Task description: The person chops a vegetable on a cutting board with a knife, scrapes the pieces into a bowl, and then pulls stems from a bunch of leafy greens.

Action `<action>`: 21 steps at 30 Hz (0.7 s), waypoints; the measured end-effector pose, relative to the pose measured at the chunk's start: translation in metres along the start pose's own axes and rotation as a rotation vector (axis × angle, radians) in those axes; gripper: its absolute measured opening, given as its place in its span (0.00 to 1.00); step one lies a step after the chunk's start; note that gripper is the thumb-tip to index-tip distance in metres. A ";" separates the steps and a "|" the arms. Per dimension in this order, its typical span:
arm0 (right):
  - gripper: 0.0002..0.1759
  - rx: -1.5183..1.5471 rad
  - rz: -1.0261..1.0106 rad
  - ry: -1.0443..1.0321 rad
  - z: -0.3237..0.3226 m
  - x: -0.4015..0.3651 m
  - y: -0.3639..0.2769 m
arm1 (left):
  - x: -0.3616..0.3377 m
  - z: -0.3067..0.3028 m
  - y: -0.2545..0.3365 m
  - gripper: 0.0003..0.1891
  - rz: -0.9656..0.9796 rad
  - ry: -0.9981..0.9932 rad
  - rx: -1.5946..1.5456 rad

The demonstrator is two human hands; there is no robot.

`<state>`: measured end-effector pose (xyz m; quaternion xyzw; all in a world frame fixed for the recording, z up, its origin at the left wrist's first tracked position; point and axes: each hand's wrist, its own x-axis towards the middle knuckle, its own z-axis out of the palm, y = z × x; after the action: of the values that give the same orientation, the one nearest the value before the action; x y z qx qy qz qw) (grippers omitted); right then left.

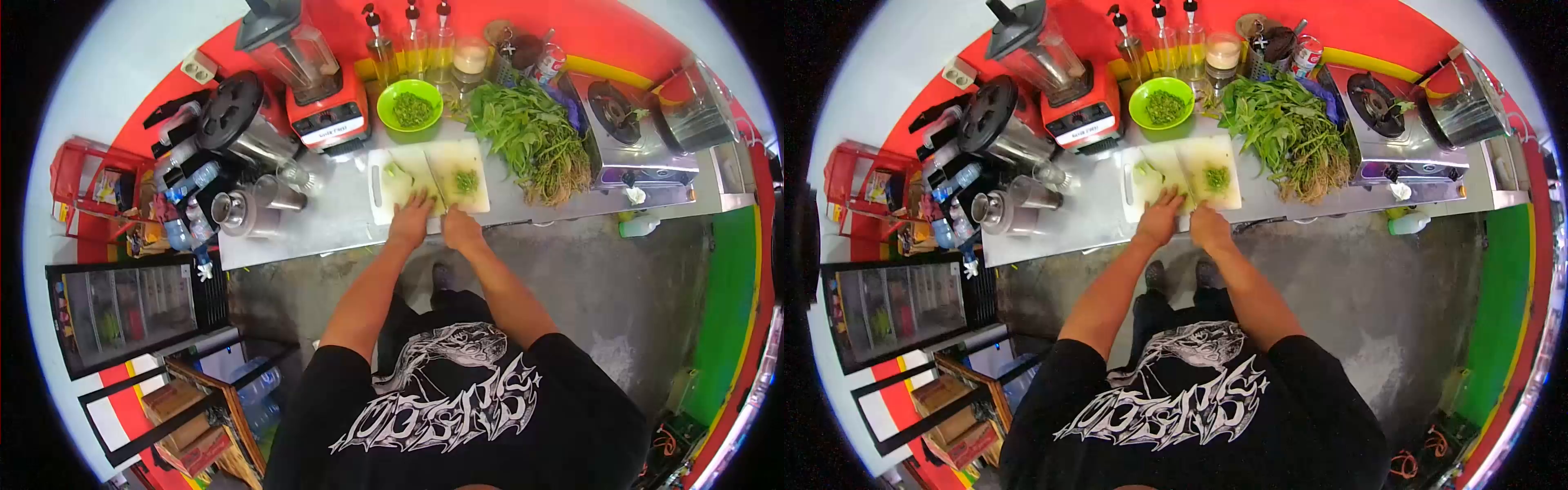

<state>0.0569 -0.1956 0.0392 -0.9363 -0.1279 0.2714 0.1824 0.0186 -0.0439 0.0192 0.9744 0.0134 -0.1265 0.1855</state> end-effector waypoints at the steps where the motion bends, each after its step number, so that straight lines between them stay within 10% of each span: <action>1: 0.22 -0.011 -0.002 -0.010 0.002 -0.001 0.004 | -0.002 0.002 0.000 0.35 -0.009 -0.001 -0.011; 21: 0.21 0.109 -0.043 0.015 0.012 -0.001 0.012 | -0.008 0.019 -0.010 0.43 -0.012 0.028 -0.179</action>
<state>0.0508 -0.2031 0.0253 -0.9240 -0.1317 0.2668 0.2401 0.0058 -0.0414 0.0005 0.9556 0.0332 -0.1121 0.2706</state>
